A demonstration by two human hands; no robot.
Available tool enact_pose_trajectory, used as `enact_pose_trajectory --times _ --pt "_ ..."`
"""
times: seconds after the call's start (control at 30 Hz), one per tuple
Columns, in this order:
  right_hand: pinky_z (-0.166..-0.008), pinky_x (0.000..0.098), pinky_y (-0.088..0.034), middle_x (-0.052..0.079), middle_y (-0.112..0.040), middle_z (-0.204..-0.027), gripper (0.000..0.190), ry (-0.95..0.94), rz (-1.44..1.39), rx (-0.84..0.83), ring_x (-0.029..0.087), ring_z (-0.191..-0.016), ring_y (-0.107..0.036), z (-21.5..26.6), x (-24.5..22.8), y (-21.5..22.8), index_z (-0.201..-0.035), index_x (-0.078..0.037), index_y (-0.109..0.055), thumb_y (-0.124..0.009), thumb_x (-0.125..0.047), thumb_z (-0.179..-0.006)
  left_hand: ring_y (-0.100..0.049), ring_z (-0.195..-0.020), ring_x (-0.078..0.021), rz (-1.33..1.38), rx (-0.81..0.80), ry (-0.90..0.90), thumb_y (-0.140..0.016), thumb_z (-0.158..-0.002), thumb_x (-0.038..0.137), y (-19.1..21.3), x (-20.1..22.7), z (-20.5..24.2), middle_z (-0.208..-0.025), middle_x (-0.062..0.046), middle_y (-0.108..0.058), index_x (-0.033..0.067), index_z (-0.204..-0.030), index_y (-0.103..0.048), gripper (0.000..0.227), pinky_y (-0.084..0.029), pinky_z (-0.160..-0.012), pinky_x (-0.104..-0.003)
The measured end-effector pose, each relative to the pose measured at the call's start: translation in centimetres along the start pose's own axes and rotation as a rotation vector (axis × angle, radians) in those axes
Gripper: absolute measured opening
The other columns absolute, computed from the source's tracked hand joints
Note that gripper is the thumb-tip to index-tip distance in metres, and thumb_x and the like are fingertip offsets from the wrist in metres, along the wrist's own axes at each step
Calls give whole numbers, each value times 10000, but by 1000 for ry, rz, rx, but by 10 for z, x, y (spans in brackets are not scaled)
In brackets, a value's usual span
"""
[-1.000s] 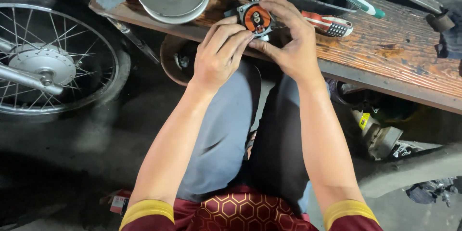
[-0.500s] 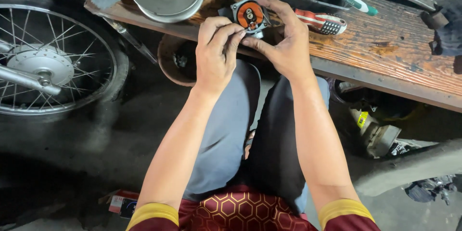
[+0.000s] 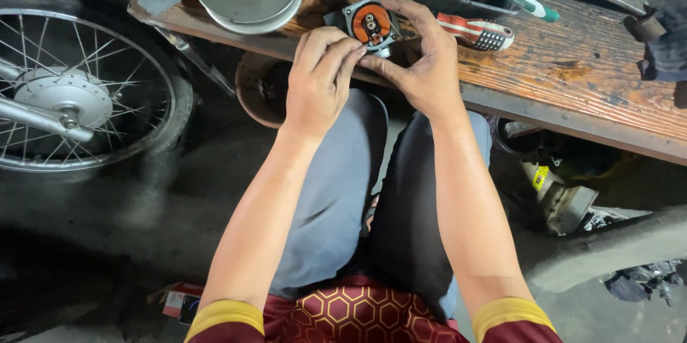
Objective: The person disassembles a carburetor on a wooden workbench, using a screwdriver to remove screws and separate the housing. They remove the float and needle, then reassemble the unit by inserting the float back into the body and tightening the screws.
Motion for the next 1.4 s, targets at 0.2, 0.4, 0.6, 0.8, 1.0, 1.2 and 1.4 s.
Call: enact_pose_trajectory --times 0.2,0.4,0.6,0.8,1.0,1.2,1.4 --pt "-1182 370 -503 133 -579 -1471 702 -12 29 2 285 -1356 -609 0 -1 1 -1373 -9 -546 -944 35 -796 -607 -1020 -285 -70 -27 -37 -733 -933 -60 -4 0 2 -1100 -111 -592 -63 -1034 -685 112 -528 -896 -398" --pt "-1193 371 -495 134 -575 -1479 675 -12 22 5 281 -1371 -598 1 -1 1 -1380 -10 -546 -930 24 -827 -591 -969 -261 32 -18 3 -808 -886 -31 -2 -6 2 -1071 -94 -594 -16 -1015 -685 179 -521 -860 -366" --pt "-985 303 -544 150 -487 -1539 511 33 -71 6 284 -1365 -565 5 6 8 -1423 -4 -553 -686 -20 -930 -590 -953 -258 67 -27 18 -784 -900 -61 0 -6 1 -1088 -84 -609 -28 -1006 -702 137 -515 -846 -362" --pt "-1141 378 -475 148 -494 -1391 346 45 24 60 286 -1304 -531 2 -1 7 -1325 101 -620 -686 0 -1000 -586 -946 -266 24 -43 19 -731 -941 -55 1 -3 1 -1109 -99 -600 -45 -1022 -702 86 -516 -840 -367" --pt "-1105 345 -454 130 -500 -1336 261 44 1 71 252 -1260 -521 3 -2 7 -1256 96 -663 -697 38 -1004 -629 -1002 -244 109 28 41 -798 -914 -51 -1 -9 6 -1163 -91 -593 -37 -1018 -694 148 -545 -870 -342" --pt "-1047 332 -465 130 -523 -1292 252 14 -6 85 239 -1187 -545 4 3 7 -1258 69 -670 -710 23 -1013 -654 -1023 -223 143 72 143 -822 -882 -29 -3 -10 9 -1179 -79 -628 -25 -991 -732 142 -569 -888 -325" --pt "-890 257 -476 107 -548 -1286 239 -7 -42 107 178 -1084 -560 6 6 8 -1257 40 -689 -738 43 -1023 -648 -1129 -251 159 76 140 -836 -871 -33 -3 -8 11 -1240 -80 -679 -25 -1042 -755 190 -561 -993 -353"
Point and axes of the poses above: each hand's wrist, its own z-axis away from the middle knuckle, its own y-axis out of the back of the hand, x = y × z, the point moved 4 cm from there along -z, towards the middle knuckle
